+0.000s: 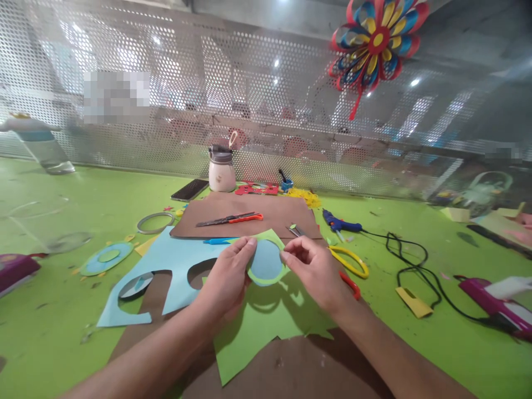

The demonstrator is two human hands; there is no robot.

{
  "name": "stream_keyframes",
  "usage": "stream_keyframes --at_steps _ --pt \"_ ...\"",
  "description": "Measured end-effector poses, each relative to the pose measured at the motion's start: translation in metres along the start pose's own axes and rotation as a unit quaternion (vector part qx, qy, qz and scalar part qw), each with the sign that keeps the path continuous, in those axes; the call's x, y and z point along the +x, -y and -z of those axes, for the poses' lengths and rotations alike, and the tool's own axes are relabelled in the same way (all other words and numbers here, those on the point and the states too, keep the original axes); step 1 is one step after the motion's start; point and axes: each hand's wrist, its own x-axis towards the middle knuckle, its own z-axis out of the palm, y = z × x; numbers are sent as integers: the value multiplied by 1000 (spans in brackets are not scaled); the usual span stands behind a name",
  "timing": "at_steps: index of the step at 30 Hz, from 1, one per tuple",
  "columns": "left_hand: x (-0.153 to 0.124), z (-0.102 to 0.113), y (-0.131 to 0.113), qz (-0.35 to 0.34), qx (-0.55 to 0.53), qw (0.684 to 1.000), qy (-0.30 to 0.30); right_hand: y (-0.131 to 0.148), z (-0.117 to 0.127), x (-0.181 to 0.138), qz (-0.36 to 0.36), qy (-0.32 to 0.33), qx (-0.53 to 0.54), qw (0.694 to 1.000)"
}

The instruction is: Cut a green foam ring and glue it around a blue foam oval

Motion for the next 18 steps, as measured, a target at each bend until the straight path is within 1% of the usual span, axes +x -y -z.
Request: stream_keyframes --at_steps 4,9,13,18 --pt "0 2 3 -9 19 1000 0 2 2 -1 2 2 16 1000" --pt "0 3 6 -33 76 997 8 4 4 1 4 16 31 999" --pt "-1 1 5 -27 119 992 3 5 3 2 8 28 47 998" --pt "-1 -1 4 -20 135 990 24 -1 4 2 -7 40 89 995"
